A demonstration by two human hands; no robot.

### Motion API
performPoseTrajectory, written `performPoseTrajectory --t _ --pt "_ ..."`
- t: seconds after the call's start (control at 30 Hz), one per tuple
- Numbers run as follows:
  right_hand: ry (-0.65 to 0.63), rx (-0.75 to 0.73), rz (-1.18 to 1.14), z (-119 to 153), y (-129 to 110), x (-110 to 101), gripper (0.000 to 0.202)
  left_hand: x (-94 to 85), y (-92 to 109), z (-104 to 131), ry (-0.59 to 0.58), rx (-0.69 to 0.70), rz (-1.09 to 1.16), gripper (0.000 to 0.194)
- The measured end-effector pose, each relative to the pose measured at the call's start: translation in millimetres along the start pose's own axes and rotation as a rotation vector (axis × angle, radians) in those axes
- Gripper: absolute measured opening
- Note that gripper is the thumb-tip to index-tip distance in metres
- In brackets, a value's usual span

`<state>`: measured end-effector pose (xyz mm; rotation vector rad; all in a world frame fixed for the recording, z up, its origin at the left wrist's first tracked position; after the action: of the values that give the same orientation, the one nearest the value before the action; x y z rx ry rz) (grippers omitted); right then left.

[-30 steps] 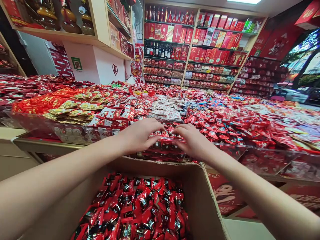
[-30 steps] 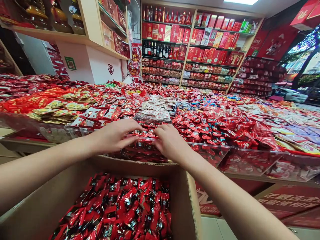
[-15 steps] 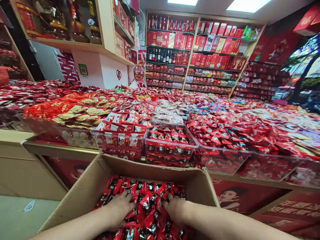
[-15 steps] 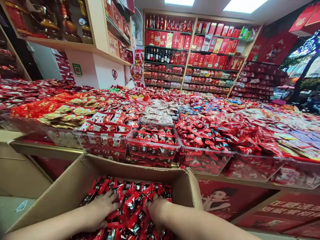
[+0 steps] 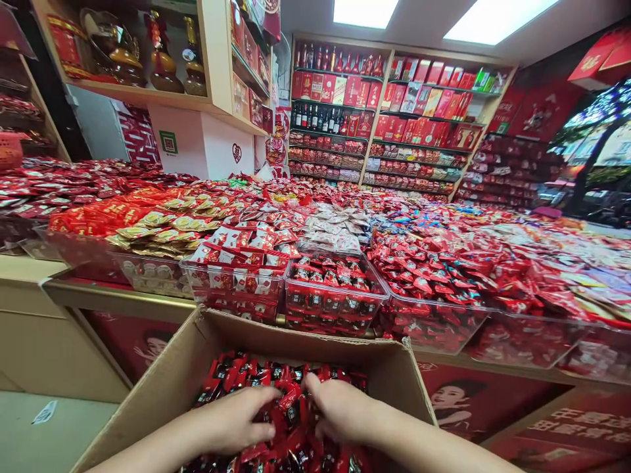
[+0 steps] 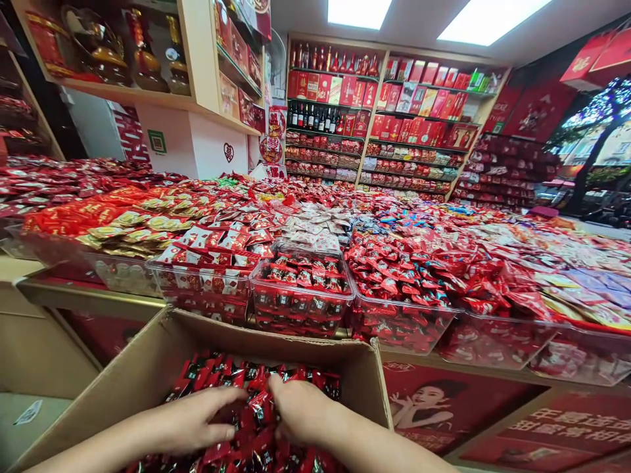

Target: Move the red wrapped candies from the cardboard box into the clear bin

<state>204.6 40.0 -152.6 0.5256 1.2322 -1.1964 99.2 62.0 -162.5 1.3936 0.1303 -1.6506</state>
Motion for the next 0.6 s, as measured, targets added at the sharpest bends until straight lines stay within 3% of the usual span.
performPoseTrajectory --t 0.07,0.13,0.27,0.43,0.53,0.6 --pt "0.142 -0.057 -0.238 3 -8 -26 0.051 -22.0 22 -2 0.069 0.09 0.233 0.046" --pt "0.271 -0.096 -0.542 6 -10 -50 0.045 -46.7 41 -4 0.139 0.175 0.486 0.03" --pt "0.402 -0.107 -1.056 9 -2 -75 0.04 -85.6 48 -9 0.302 0.121 0.71 0.022" --pt "0.424 -0.121 -1.45 9 9 -79 0.029 -89.8 42 -15 0.303 0.054 1.078 0.022" --pt "0.359 -0.091 -1.462 8 10 -72 0.027 -86.0 37 -16 0.304 0.04 1.164 0.023" --pt "0.378 -0.051 -1.367 9 14 -69 0.025 -87.8 35 -14 0.336 0.057 1.091 0.022"
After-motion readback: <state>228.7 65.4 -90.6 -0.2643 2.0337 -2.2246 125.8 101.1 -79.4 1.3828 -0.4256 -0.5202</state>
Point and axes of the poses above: each hand's wrist, its own z-axis away from the middle knuckle, its own x-axis out of the palm, y = z × x, the point moved 9 cm from there along -z, towards the middle knuckle
